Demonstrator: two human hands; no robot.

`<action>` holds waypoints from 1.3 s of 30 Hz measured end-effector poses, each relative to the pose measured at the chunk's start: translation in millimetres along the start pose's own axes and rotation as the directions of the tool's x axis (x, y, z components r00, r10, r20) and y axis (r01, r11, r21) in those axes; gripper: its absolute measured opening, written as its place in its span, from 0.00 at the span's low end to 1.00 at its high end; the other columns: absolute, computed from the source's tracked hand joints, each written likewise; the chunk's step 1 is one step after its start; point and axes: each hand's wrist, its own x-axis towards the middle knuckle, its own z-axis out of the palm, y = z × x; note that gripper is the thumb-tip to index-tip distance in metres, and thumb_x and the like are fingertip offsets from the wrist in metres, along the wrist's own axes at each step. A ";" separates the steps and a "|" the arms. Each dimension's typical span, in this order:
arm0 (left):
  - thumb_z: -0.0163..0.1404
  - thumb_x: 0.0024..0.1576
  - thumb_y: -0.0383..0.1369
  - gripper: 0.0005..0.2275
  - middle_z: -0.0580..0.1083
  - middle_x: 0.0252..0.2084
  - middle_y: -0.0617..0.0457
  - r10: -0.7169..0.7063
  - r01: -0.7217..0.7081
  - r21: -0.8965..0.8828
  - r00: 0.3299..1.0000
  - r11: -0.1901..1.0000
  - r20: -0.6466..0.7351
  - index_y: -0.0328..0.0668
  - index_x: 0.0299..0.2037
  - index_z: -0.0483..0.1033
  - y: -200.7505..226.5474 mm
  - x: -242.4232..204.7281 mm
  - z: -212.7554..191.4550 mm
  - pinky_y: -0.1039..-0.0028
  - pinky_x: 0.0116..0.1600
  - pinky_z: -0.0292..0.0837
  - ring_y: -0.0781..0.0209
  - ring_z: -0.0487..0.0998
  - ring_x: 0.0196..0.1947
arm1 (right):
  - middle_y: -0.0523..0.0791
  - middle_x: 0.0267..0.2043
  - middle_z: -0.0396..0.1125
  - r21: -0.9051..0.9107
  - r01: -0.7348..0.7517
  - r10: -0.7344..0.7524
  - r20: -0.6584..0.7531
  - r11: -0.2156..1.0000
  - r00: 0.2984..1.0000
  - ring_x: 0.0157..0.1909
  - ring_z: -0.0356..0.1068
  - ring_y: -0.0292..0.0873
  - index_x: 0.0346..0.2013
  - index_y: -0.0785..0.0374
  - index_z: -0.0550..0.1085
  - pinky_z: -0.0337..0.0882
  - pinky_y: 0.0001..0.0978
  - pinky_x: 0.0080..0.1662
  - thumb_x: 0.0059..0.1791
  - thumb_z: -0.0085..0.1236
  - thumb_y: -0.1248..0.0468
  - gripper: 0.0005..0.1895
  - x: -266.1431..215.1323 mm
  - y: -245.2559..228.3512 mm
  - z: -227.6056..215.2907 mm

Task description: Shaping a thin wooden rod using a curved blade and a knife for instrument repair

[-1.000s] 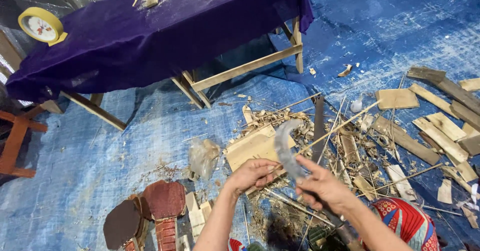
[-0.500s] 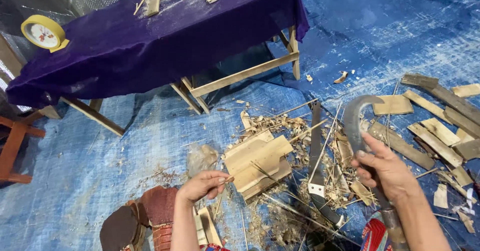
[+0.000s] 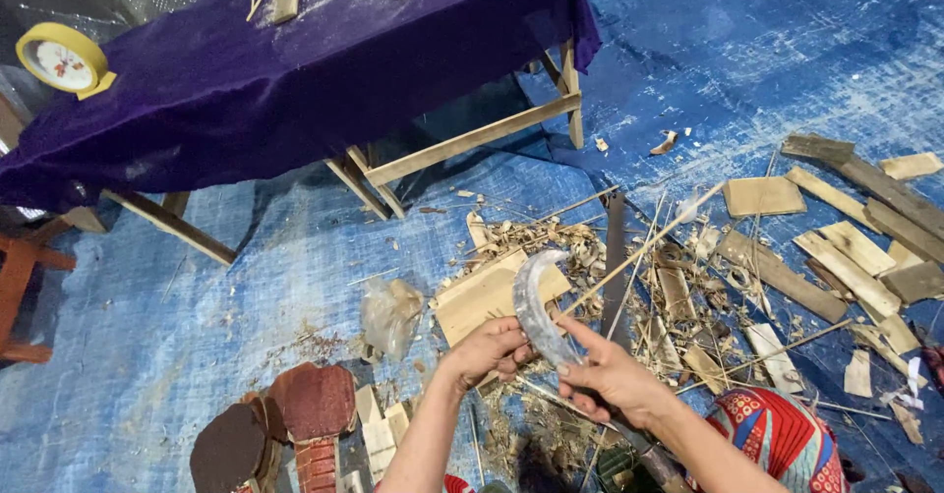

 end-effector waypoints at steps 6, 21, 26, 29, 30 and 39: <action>0.42 0.71 0.31 0.14 0.72 0.25 0.60 -0.060 0.064 0.187 0.998 0.980 -0.025 0.48 0.62 0.77 16.5 -53.6 -35.5 0.89 0.19 0.57 0.75 0.62 0.15 | 0.47 0.22 0.70 -0.021 0.178 -0.179 -0.136 0.984 0.974 0.12 0.58 0.34 0.74 0.44 0.63 0.55 0.20 0.13 0.51 0.54 0.73 0.38 -29.0 -43.4 -31.1; 0.47 0.66 0.40 0.09 0.66 0.18 0.58 0.463 -0.450 0.284 0.360 0.847 -0.810 0.51 0.47 0.80 -73.3 32.7 -217.3 0.76 0.16 0.60 0.68 0.65 0.13 | 0.69 0.32 0.59 -0.188 0.300 -0.350 -0.372 0.935 0.860 0.23 0.50 0.55 0.80 0.47 0.52 0.46 0.43 0.22 0.57 0.41 0.72 0.36 7.4 -28.1 -70.8; 0.52 0.61 0.30 0.03 0.74 0.31 0.57 0.452 -0.332 0.333 0.407 0.883 -0.794 0.46 0.42 0.78 -22.1 13.7 -128.3 0.79 0.34 0.69 0.70 0.72 0.29 | 0.64 0.38 0.63 -0.104 0.200 -0.223 -0.570 0.974 0.791 0.28 0.54 0.53 0.73 0.51 0.61 0.49 0.43 0.27 0.60 0.47 0.65 0.25 -14.6 -42.1 -34.9; 0.55 0.59 0.31 0.02 0.71 0.28 0.60 0.568 -0.389 0.442 0.320 0.808 -0.758 0.48 0.36 0.76 -15.0 8.1 -107.2 0.76 0.34 0.65 0.71 0.68 0.28 | 0.63 0.37 0.65 -0.108 0.208 -0.234 -0.482 0.972 0.844 0.27 0.56 0.51 0.69 0.61 0.64 0.53 0.42 0.24 0.60 0.45 0.67 0.21 -4.7 -31.4 -40.7; 0.55 0.61 0.31 0.03 0.69 0.29 0.60 0.535 -0.380 0.409 0.333 0.830 -0.777 0.48 0.37 0.74 3.3 -6.7 -81.8 0.75 0.34 0.64 0.69 0.66 0.29 | 0.60 0.35 0.67 -0.100 0.213 -0.235 -0.407 0.972 0.882 0.25 0.58 0.48 0.64 0.67 0.68 0.56 0.39 0.22 0.59 0.44 0.69 0.18 -1.9 -28.9 -42.3; 0.53 0.61 0.26 0.05 0.77 0.45 0.50 0.279 -0.693 -0.009 0.302 0.721 -0.912 0.42 0.46 0.77 48.4 -16.0 21.9 0.69 0.55 0.80 0.59 0.79 0.46 | 0.56 0.26 0.62 -0.062 0.205 -0.210 -0.101 0.977 0.972 0.18 0.53 0.44 0.74 0.44 0.64 0.48 0.32 0.18 0.51 0.48 0.69 0.35 22.8 1.1 -9.8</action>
